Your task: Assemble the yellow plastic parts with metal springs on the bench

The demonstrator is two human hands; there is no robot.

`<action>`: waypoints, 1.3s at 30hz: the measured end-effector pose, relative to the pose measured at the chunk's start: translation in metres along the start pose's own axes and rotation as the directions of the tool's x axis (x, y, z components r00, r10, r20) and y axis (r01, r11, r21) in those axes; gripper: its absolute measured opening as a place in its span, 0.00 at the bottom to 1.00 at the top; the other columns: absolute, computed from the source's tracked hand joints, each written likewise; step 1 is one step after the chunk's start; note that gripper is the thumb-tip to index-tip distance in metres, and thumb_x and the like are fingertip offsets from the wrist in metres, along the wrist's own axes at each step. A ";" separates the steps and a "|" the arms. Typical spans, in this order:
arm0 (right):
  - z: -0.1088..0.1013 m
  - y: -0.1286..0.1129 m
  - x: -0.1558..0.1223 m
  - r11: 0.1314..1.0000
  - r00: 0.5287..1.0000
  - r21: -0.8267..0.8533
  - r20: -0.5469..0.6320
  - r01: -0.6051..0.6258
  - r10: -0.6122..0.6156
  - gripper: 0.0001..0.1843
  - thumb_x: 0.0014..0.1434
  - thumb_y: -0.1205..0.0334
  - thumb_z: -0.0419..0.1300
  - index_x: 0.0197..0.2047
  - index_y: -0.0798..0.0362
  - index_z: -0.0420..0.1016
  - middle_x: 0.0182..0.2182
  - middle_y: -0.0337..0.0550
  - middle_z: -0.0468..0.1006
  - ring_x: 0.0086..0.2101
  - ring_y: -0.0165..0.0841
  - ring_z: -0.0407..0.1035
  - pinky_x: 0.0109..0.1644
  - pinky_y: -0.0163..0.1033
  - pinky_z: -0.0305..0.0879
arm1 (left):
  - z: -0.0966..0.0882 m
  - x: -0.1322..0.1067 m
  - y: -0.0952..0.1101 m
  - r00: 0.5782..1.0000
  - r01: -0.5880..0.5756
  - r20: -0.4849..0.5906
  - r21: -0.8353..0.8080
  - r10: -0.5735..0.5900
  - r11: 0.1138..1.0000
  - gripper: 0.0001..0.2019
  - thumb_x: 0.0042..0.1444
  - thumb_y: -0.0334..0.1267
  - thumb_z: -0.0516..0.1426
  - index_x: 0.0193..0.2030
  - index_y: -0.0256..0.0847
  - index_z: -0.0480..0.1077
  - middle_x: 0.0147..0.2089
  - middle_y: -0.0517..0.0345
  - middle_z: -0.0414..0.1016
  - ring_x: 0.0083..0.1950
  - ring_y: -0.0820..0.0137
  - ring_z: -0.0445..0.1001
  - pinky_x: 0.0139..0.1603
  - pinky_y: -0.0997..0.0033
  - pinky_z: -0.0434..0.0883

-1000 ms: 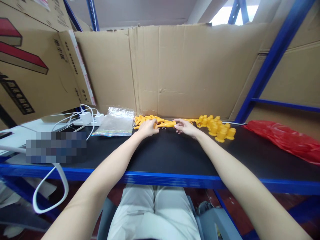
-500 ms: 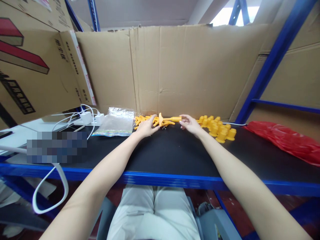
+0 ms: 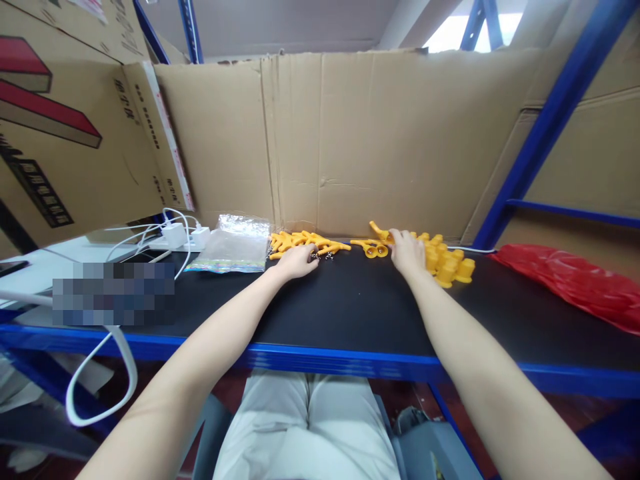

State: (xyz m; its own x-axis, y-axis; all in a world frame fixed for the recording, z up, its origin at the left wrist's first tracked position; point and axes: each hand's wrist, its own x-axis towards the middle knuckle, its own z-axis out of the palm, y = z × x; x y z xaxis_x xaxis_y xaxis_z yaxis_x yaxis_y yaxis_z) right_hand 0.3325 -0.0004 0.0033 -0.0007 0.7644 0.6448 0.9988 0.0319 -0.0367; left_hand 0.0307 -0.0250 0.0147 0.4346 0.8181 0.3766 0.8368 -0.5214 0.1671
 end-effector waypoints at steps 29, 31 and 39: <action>0.010 0.001 0.001 0.982 0.951 0.009 0.250 -0.191 0.183 0.16 0.59 0.62 0.48 0.41 0.57 0.75 0.42 0.58 0.76 0.46 0.48 0.67 0.49 0.53 0.57 | 0.010 0.000 -0.005 0.988 -0.022 0.152 0.096 0.007 0.995 0.22 0.59 0.48 0.47 0.56 0.42 0.66 0.64 0.47 0.59 0.65 0.55 0.54 0.61 0.48 0.55; 0.010 0.002 0.001 0.977 0.938 0.034 0.290 -0.209 0.191 0.16 0.59 0.62 0.49 0.44 0.56 0.75 0.45 0.56 0.75 0.47 0.47 0.67 0.49 0.53 0.58 | 0.009 0.000 -0.005 0.987 -0.032 0.158 0.097 0.016 0.995 0.22 0.59 0.47 0.47 0.56 0.41 0.66 0.64 0.47 0.60 0.64 0.55 0.55 0.60 0.48 0.56; 0.009 0.002 0.004 0.961 0.904 0.077 0.367 -0.265 0.220 0.19 0.59 0.62 0.50 0.50 0.54 0.73 0.50 0.53 0.73 0.51 0.47 0.66 0.53 0.54 0.58 | 0.008 0.000 -0.001 0.987 -0.037 0.159 0.126 0.017 0.991 0.22 0.58 0.47 0.47 0.56 0.41 0.66 0.57 0.44 0.65 0.60 0.53 0.59 0.56 0.46 0.60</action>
State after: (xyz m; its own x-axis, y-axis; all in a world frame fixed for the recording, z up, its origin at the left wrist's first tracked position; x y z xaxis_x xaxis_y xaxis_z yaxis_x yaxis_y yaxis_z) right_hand 0.3338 0.0084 -0.0013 0.2012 0.9344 0.2941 0.9564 -0.1226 -0.2649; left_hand 0.0328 -0.0230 0.0068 0.4963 0.8371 0.2300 0.8551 -0.5171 0.0372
